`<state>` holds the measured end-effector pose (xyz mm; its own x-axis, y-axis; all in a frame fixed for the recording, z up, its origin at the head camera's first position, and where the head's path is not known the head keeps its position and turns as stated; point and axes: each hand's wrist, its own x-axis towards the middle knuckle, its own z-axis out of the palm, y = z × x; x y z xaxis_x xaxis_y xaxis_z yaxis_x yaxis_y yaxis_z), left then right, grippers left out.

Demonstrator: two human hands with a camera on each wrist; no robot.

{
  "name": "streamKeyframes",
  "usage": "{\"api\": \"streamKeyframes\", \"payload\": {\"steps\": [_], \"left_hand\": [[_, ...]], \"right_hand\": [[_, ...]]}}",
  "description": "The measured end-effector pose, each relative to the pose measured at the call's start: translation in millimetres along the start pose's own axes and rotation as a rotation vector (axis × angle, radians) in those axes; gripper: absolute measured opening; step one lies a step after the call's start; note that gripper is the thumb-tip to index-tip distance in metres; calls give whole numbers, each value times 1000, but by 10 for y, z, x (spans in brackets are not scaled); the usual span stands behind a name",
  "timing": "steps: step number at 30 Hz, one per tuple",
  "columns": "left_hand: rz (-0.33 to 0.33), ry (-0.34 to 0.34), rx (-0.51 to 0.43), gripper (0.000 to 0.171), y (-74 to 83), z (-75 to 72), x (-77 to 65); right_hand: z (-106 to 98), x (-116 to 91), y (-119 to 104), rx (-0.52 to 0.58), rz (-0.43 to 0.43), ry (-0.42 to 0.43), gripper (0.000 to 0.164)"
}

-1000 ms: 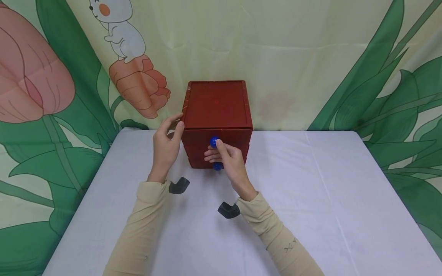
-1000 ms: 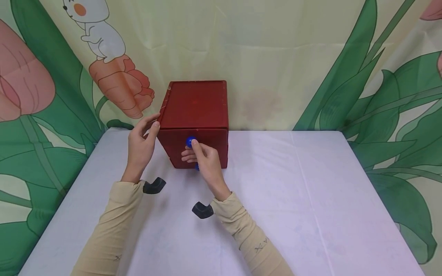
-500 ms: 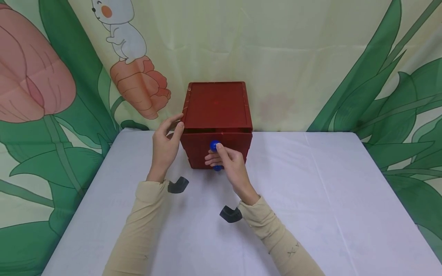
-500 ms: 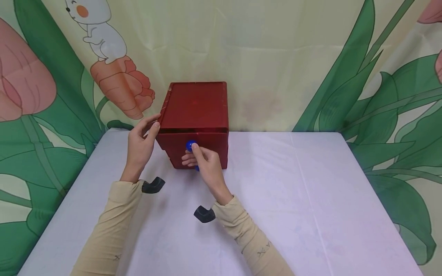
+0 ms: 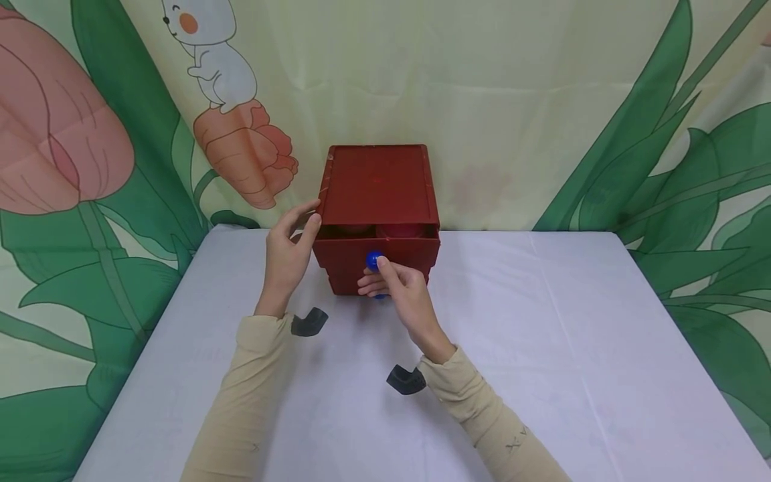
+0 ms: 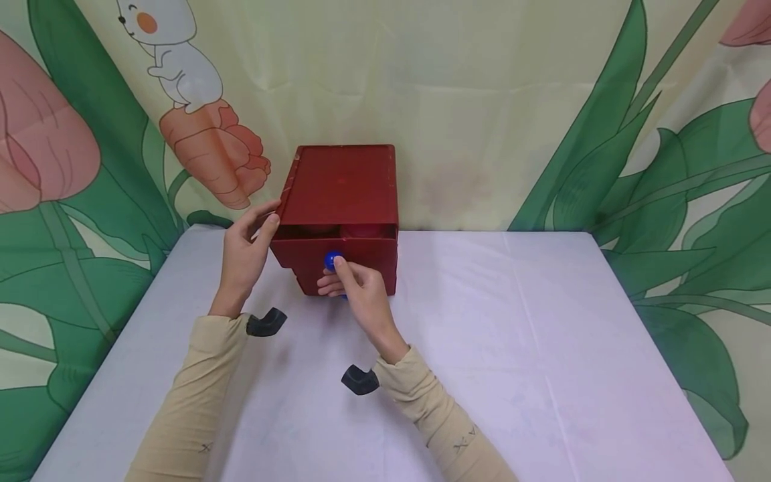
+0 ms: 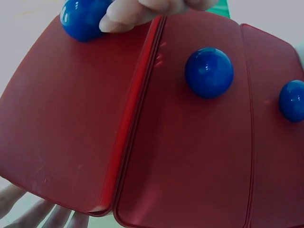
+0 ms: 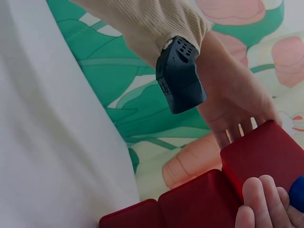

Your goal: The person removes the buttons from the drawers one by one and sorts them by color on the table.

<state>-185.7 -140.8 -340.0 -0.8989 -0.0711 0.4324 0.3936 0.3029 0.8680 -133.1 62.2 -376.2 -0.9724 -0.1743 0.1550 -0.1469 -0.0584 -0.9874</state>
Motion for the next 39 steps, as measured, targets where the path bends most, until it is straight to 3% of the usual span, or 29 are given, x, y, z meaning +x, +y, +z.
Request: {"api": "streamKeyframes", "payload": {"steps": [19, 25, 39], "left_hand": [[-46, -33, -4, 40, 74, -24, -20], [-45, -37, 5, 39, 296, -31, -83], [-12, -20, -29, 39, 254, -10, -85]], "right_hand": [[-16, -124, -34, -7, -15, -18, 41], [-22, -148, -34, -10, -19, -35, 44], [-41, -209, -36, -15, -17, -63, 39]]}}
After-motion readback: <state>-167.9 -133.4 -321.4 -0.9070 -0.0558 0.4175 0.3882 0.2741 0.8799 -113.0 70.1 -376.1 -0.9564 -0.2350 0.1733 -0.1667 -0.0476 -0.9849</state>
